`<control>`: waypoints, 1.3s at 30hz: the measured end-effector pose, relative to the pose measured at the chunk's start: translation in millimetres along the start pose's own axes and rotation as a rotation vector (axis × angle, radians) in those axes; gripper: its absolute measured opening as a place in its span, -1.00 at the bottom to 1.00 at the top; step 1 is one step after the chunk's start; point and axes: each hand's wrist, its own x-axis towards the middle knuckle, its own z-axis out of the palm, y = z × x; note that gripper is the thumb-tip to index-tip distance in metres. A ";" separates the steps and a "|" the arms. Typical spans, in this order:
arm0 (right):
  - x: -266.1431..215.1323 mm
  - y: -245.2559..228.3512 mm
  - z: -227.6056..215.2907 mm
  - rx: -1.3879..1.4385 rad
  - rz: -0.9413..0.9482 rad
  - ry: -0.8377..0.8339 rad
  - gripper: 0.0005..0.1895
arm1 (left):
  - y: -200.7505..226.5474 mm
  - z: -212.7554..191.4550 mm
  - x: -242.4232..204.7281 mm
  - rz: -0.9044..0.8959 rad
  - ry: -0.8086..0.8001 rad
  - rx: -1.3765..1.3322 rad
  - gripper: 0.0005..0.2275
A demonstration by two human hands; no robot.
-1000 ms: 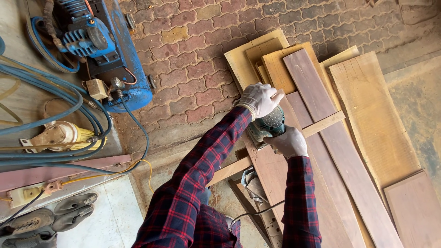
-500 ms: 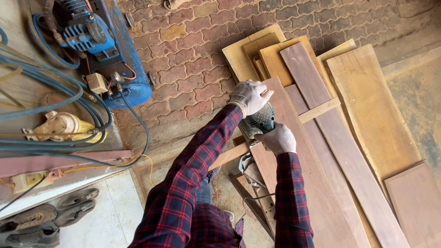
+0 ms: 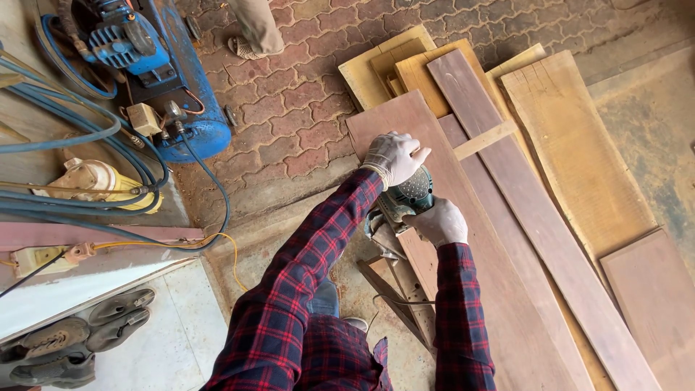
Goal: The person uses an electric orbital sander to sand the surface of wooden boards laid across supports, moving the sander along the boards. They then set the sander down and hand-sand the board surfaces with a folded sandpaper block, rubbing along the wood.
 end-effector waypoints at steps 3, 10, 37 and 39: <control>-11.1 13.5 0.8 0.000 0.006 0.000 -0.62 | 10.9 7.5 -9.4 0.022 0.006 -0.007 -0.62; -39.7 45.8 -0.4 0.007 0.063 0.027 -0.60 | 39.4 36.3 -29.7 0.063 -0.005 0.001 -0.62; -57.5 93.4 -1.7 0.042 0.046 -0.015 -0.65 | 72.6 49.3 -52.4 0.048 -0.153 -0.014 -0.58; -64.7 93.9 -2.8 0.064 0.051 -0.004 -0.64 | 74.6 47.4 -59.5 0.084 -0.133 -0.029 -0.59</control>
